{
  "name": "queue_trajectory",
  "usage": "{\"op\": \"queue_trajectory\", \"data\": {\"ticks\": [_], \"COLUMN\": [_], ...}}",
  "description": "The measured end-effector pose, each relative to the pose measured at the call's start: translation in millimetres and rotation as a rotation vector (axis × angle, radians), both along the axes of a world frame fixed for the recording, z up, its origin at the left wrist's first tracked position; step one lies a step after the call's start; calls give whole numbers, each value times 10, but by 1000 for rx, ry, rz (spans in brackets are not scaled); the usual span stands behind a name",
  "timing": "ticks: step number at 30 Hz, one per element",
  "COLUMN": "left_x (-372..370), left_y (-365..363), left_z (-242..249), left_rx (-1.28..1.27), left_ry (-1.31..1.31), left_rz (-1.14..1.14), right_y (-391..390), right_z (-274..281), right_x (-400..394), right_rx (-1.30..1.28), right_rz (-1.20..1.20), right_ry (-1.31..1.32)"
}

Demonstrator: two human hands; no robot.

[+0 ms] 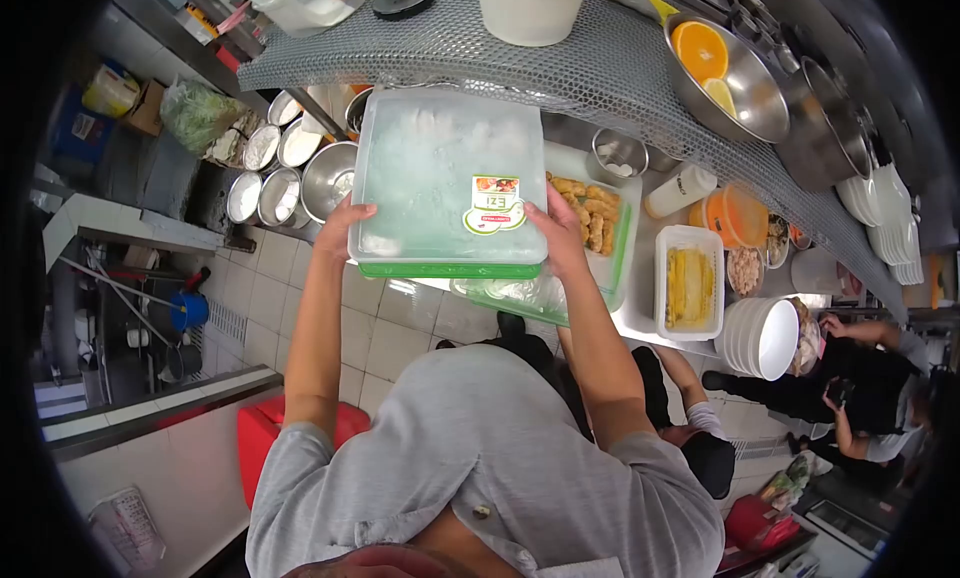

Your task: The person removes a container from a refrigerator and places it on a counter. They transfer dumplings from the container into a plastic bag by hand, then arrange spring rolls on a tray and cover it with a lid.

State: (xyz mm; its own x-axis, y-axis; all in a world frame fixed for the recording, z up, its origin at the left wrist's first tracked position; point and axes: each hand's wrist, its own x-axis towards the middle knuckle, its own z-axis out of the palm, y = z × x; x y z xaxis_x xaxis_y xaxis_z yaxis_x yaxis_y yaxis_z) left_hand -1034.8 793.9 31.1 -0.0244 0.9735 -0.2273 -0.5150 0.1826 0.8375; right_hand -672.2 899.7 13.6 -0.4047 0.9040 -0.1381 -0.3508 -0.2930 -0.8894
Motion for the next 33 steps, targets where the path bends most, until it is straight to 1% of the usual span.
{"op": "queue_trajectory", "data": {"ticks": [5,6,9,12,15,18,21,23,24,30,33], "left_x": [322,345,390,423,428,463,491,533,527,533,395], "left_y": [-43,-74,-104,-135,-166,-153,-154,-167,-175,-150,-120], "left_z": [-15,-77,-307,-452,-502,-415,-384,-290,-318,-356,-478], "left_rx": [48,9,-55,-68,-104,-113,-114,-107,-115,-145,-221], "left_ry": [-68,-74,-103,-132,-130,-107,-56,-45,-39,-15,-126], "left_rz": [-24,-22,-2,17,38,74,95,89,99,142,130], "right_y": [2,-19,-19,-70,-43,-10,-53,20,46,-52,-39], "right_z": [-16,-2,-70,18,-138,-154,62,-37,-85,388,660], "right_x": [210,245,347,363,359,372,335,355,353,197,221], "right_rx": [-22,-15,105,121,216,286,347,300,279,150,-47], "right_rz": [-29,-29,-97,-111,-259,-331,-351,-323,-309,-275,15], "right_ry": [-49,-64,-251,-320,-475,-628,-838,-811,-795,-662,-343]}}
